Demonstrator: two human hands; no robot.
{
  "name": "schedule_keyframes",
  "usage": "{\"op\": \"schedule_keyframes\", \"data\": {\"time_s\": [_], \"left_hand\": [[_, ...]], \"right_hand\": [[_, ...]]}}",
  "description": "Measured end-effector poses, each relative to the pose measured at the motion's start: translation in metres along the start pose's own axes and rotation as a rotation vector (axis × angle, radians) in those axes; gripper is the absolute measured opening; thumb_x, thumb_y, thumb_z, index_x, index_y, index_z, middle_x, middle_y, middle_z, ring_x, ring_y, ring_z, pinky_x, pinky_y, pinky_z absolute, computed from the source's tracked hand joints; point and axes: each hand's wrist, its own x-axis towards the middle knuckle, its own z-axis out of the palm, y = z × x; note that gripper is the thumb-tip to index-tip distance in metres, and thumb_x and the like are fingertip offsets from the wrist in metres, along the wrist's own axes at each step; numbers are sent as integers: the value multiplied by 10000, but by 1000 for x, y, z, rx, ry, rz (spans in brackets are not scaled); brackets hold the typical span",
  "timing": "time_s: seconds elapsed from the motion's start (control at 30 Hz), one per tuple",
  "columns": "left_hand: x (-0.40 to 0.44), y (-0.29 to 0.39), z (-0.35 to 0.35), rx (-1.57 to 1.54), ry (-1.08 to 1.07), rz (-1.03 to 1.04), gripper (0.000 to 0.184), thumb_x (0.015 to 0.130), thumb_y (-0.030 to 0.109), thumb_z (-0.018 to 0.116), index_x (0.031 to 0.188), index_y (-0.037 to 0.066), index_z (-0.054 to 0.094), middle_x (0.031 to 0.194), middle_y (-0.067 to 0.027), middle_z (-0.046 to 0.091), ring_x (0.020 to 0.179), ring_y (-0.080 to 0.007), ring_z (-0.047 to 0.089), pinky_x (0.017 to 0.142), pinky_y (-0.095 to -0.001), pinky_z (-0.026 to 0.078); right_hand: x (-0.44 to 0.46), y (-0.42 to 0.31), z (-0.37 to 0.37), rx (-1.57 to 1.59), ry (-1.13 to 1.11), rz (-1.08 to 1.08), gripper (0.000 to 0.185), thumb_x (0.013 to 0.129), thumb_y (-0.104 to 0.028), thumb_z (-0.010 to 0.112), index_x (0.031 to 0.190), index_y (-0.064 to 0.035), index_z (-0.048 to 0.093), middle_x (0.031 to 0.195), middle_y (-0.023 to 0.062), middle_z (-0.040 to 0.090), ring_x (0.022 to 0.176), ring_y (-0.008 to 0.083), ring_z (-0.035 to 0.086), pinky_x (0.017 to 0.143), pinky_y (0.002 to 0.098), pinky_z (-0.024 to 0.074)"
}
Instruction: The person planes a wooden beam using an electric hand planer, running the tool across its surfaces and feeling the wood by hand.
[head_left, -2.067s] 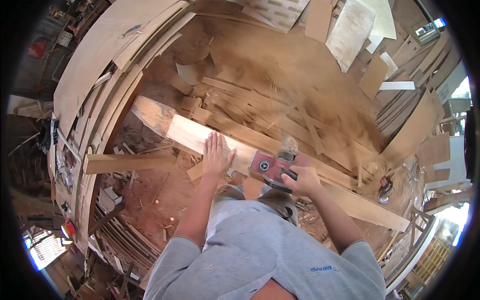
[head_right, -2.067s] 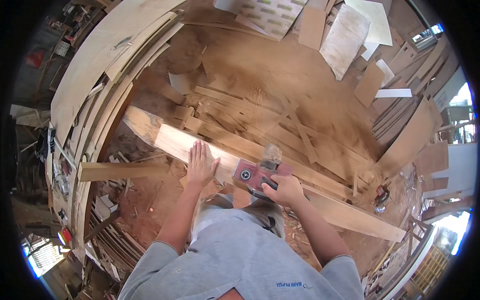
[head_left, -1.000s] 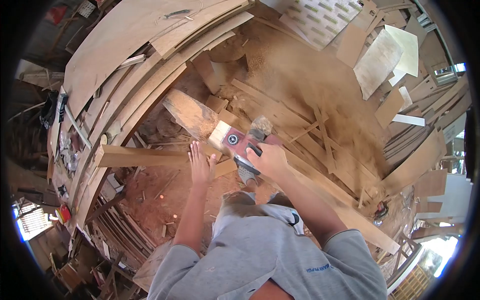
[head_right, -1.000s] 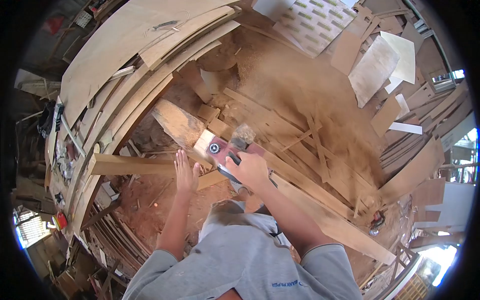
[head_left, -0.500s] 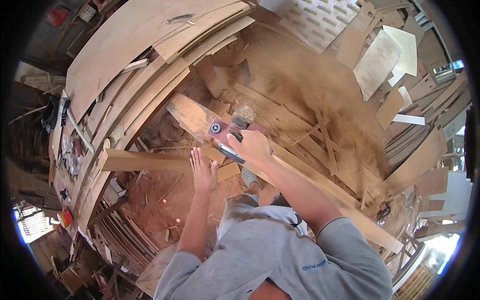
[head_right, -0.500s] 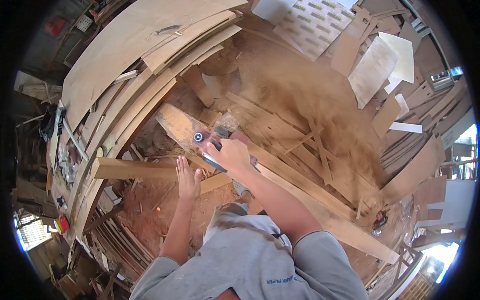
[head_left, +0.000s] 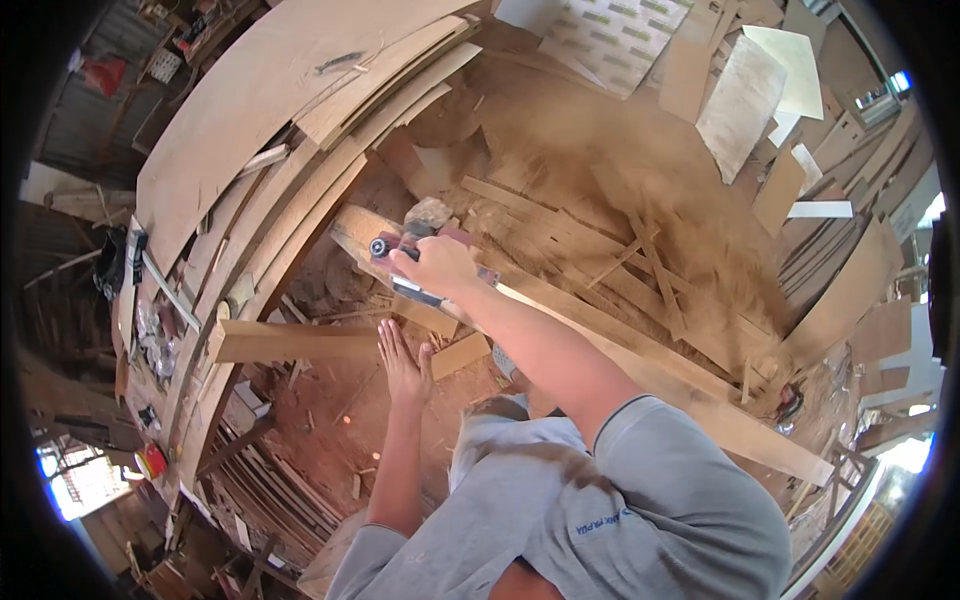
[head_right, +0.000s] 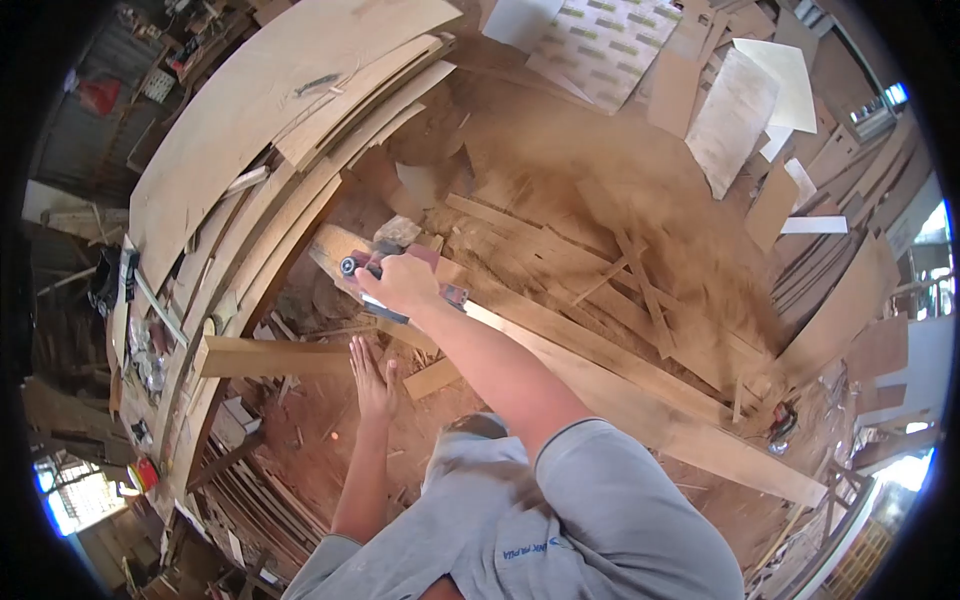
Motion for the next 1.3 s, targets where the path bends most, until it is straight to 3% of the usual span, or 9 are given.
{"op": "schedule_keyframes", "data": {"time_s": [0.2,0.3,0.43,0.5,0.67,0.8,0.93,1.0,1.3], "left_hand": [[-11,6,8,3,-14,67,933,1138,545,507,1740,-77,159,1809,-332,168,1700,-481,124,1369,-609,116],[-11,12,20,-10,-27,149,924,1134,527,526,1735,-81,175,1804,-337,178,1699,-482,131,1367,-614,120],[-7,43,41,32,-119,307,927,1116,502,563,1730,-84,190,1802,-336,187,1699,-472,140,1371,-614,113],[-1,66,58,129,-256,340,969,1080,504,605,1730,-86,192,1808,-323,181,1708,-450,120,1382,-599,98],[-10,126,107,260,-390,483,1019,1044,517,640,1724,-96,193,1814,-322,159,1714,-441,90,1386,-590,84],[-49,189,145,330,-385,569,1049,1025,528,659,1720,-107,195,1806,-349,147,1703,-484,88,1382,-605,63],[-86,224,184,264,-463,752,1052,1017,503,677,1718,-110,189,1797,-376,132,1689,-532,77,1369,-634,49],[-120,262,204,291,-520,818,1047,1019,490,685,1720,-107,187,1797,-380,121,1688,-537,68,1365,-639,49],[-311,406,301,276,-628,1096,1042,1055,546,644,1704,-136,196,1794,-387,126,1688,-542,59,1362,-641,39]], "right_hand": [[-39,31,-30,258,36,-114,662,933,-682,715,987,-32,830,880,220,793,867,399,791,795,494,604],[-113,62,-75,417,225,-119,561,904,-602,819,1042,-58,826,775,156,750,761,301,771,723,418,590],[-230,100,-138,369,364,59,522,898,-530,843,1097,-48,822,853,128,778,768,268,752,724,397,588],[-298,147,-143,123,478,176,478,904,-470,857,1097,-34,822,880,106,788,775,228,735,715,375,577],[-455,173,-182,378,686,459,454,911,-414,869,1077,6,812,778,55,736,754,140,694,694,328,547],[-574,177,-194,545,976,595,361,930,-343,869,1017,4,817,728,26,695,654,134,665,600,328,519],[-672,211,-159,497,1221,679,373,937,-346,867,1025,12,812,769,28,707,668,124,632,613,312,515],[-713,208,-160,484,1347,631,298,976,-286,843,940,-2,762,702,-33,640,577,57,564,527,258,436],[-901,238,-159,494,1536,703,399,922,-331,886,1040,42,809,803,62,759,696,130,684,643,327,565]]}}
